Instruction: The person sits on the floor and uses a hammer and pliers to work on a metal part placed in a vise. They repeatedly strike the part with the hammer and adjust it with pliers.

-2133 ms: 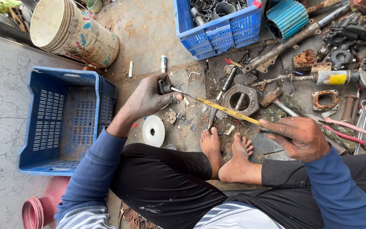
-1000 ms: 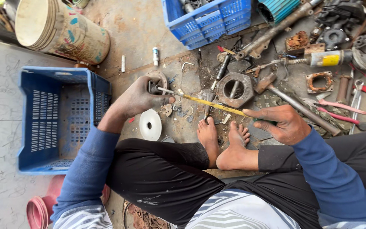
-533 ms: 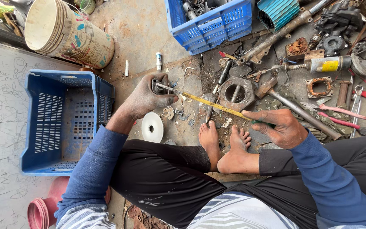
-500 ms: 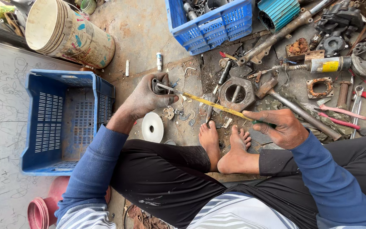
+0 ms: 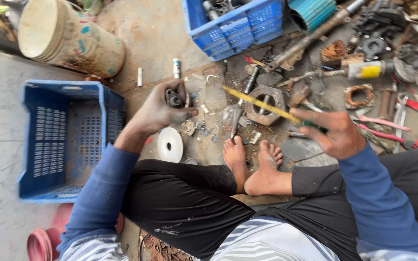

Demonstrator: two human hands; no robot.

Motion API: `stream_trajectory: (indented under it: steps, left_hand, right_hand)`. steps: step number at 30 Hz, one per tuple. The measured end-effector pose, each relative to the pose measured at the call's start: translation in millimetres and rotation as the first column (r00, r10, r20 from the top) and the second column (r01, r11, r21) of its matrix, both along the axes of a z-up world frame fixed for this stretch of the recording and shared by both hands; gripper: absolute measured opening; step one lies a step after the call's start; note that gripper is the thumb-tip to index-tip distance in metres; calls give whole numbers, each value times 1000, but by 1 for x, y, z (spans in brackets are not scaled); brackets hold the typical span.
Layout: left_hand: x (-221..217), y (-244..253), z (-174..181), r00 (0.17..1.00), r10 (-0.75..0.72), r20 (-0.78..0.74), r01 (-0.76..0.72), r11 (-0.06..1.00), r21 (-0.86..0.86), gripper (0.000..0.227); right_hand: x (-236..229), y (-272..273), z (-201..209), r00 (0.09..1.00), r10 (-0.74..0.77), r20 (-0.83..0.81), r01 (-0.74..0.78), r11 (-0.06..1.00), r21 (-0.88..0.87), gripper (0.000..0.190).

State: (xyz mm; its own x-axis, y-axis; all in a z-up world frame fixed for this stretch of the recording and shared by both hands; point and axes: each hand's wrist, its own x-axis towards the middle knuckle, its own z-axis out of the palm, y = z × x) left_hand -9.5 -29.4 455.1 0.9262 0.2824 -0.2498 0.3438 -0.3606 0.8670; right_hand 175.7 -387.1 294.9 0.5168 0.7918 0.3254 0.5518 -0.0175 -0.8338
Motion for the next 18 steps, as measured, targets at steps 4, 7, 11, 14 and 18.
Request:
stream_trajectory:
  steps: [4, 7, 11, 14, 18]
  left_hand:
    - [2, 1, -7, 998, -53, -31, 52, 998, -36, 31]
    - [-3, 4, -14, 997, -70, -29, 66, 992, -110, 31]
    - [0, 6, -21, 993, -7, -115, -1, 997, -74, 33]
    - [-1, 6, -27, 992, -60, -108, 54, 997, -56, 35]
    - [-5, 7, -31, 990, -83, -112, 80, 996, -35, 41]
  right_hand:
    - [32, -16, -45, 916, -396, -66, 391, 917, -76, 30]
    - [70, -6, -97, 622, -513, -591, 658, 752, 41, 19]
    - [112, -4, -164, 254, -367, -895, 872, 488, 47, 15]
    - [127, -10, -208, 73, -387, -919, 927, 367, -81, 21]
    - [150, -28, -255, -129, -482, -867, 891, 327, -315, 34]
